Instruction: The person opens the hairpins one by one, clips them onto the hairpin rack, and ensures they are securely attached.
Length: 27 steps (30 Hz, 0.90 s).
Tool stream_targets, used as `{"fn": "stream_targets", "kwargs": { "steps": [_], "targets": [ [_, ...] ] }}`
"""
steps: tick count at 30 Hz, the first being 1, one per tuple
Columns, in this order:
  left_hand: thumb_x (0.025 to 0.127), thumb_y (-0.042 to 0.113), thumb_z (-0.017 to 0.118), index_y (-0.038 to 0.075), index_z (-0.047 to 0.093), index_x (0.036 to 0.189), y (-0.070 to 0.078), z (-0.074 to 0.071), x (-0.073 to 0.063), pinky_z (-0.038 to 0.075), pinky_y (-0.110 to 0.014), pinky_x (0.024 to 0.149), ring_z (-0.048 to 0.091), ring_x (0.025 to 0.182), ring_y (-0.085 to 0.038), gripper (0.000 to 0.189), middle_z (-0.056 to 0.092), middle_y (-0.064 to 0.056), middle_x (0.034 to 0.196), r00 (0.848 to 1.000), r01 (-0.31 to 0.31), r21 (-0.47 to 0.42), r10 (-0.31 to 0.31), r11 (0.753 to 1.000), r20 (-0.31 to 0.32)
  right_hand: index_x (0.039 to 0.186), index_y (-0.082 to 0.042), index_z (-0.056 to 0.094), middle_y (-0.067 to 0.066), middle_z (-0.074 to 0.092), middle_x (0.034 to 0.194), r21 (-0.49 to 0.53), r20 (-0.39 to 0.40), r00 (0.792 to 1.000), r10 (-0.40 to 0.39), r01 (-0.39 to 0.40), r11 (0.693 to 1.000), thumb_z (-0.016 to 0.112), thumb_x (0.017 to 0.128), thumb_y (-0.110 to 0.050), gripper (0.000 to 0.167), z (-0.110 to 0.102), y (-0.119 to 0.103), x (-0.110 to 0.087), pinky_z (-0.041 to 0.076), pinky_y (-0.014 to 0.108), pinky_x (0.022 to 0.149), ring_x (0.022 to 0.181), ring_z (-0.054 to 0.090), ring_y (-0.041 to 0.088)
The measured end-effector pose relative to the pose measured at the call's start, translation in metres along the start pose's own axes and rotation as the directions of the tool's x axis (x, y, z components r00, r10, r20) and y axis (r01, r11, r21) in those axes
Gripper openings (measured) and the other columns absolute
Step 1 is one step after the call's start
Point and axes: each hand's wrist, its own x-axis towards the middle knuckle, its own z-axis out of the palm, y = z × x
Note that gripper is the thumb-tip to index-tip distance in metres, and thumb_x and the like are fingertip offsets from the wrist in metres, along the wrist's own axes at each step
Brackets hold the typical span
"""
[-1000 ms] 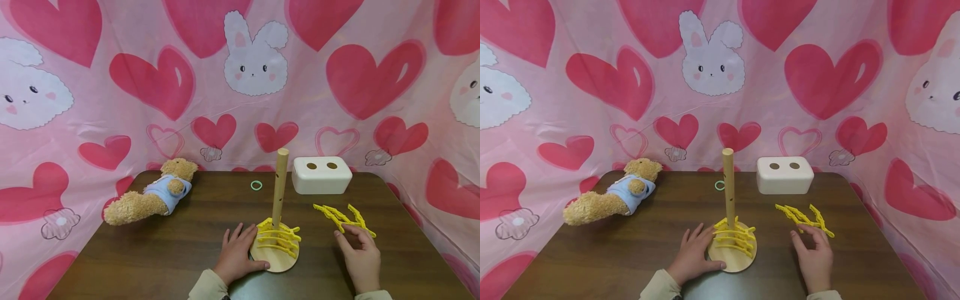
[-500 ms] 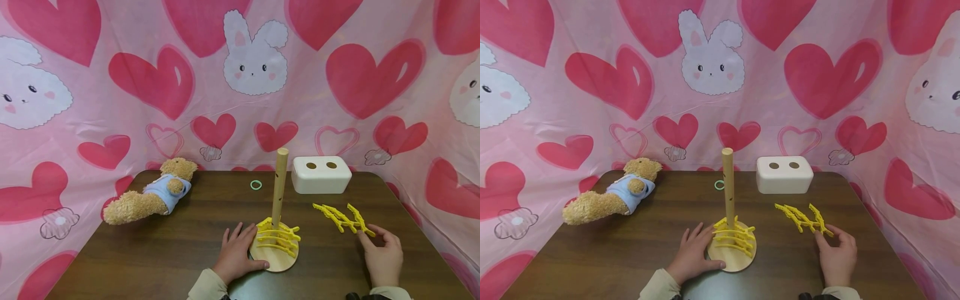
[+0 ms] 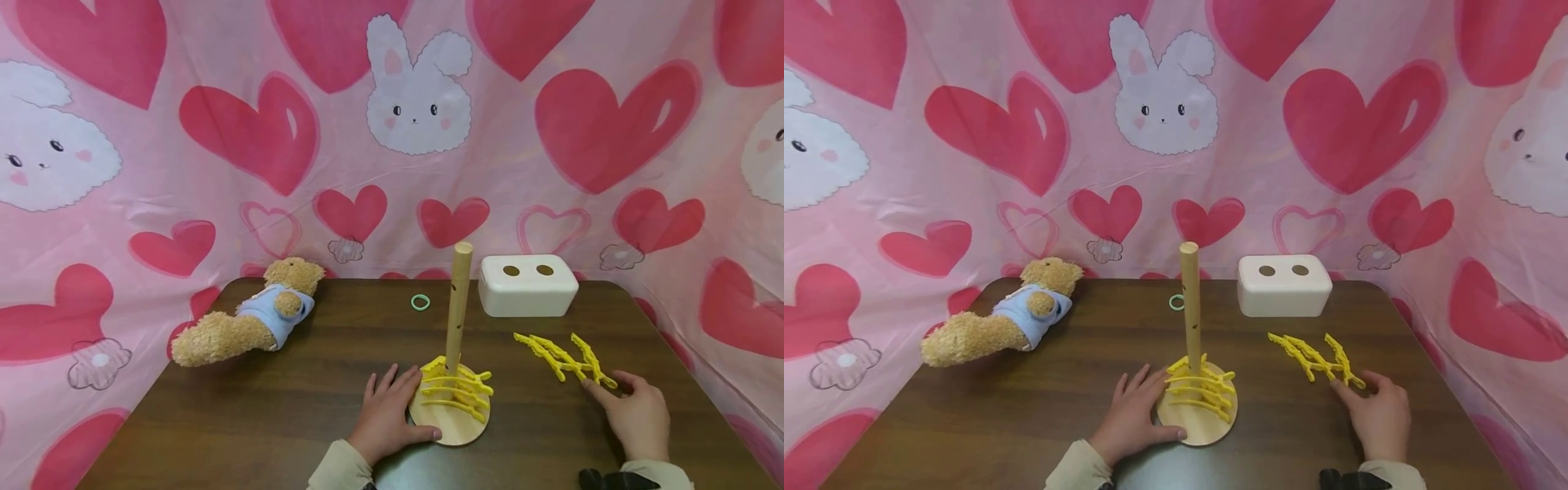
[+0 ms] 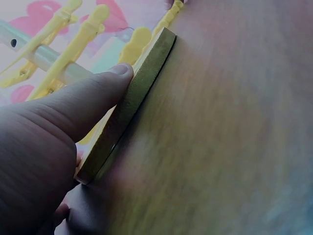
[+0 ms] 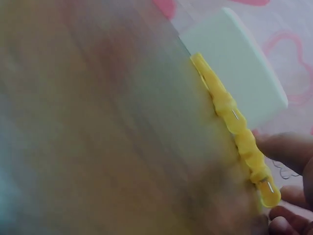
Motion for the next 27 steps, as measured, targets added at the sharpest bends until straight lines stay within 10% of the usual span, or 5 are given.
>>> {"fn": "stream_targets", "kwargs": {
  "steps": [5,12,16,20,27],
  "targets": [
    [0.073,0.075,0.072,0.019,0.043,0.154,0.001,0.000,0.000,0.010,-0.068,0.114,0.027,0.149,-0.035,0.102,0.041,0.001,0.157,1.000,-0.004,-0.001,0.004,1.000,-0.002,0.129,0.017,0.053,0.042,0.047,0.130,-0.089,0.057,0.998,-0.002,0.007,0.996,0.076,0.086,-0.049,0.082,-0.007,0.003,0.009,0.031,0.067,0.101,0.122,0.039,0.057],
    [0.073,0.074,0.072,0.017,0.044,0.153,0.000,0.001,-0.002,0.011,-0.069,0.113,0.029,0.148,-0.037,0.102,0.043,0.000,0.157,1.000,-0.016,-0.001,0.016,1.000,-0.021,0.127,0.012,0.057,0.037,0.057,0.125,-0.009,-0.060,0.998,0.036,-0.036,0.999,0.070,0.091,-0.033,0.059,-0.007,0.009,0.012,0.038,0.061,0.091,0.109,0.054,0.053],
    [0.073,0.074,0.073,0.017,0.045,0.153,0.001,0.001,-0.002,0.011,-0.069,0.113,0.028,0.148,-0.037,0.102,0.043,0.000,0.156,1.000,-0.017,-0.008,0.017,1.000,-0.024,0.134,0.005,0.059,0.022,0.071,0.098,0.119,-0.158,0.983,0.097,-0.079,0.990,0.067,0.093,-0.038,0.060,-0.006,0.011,0.011,0.048,0.035,0.071,0.079,0.064,0.020],
    [0.073,0.075,0.072,0.017,0.044,0.153,0.001,0.001,-0.002,0.010,-0.069,0.114,0.028,0.148,-0.036,0.103,0.043,0.000,0.157,1.000,-0.009,-0.010,0.009,1.000,-0.017,0.141,-0.001,0.057,-0.023,0.057,0.076,0.329,-0.220,0.964,0.148,-0.070,0.942,0.068,0.094,-0.037,0.060,-0.002,0.013,0.010,0.039,0.010,0.055,0.061,0.047,-0.013],
    [0.073,0.076,0.071,0.018,0.044,0.154,0.000,0.002,-0.002,0.009,-0.068,0.114,0.027,0.149,-0.035,0.104,0.042,0.001,0.157,1.000,0.003,-0.007,-0.003,1.000,-0.006,0.145,-0.004,0.053,-0.029,0.053,0.080,0.380,-0.154,0.987,0.040,0.022,0.925,0.062,0.100,-0.034,0.055,0.007,0.004,0.005,0.041,0.005,0.062,0.071,0.052,-0.010]
  ]
}}
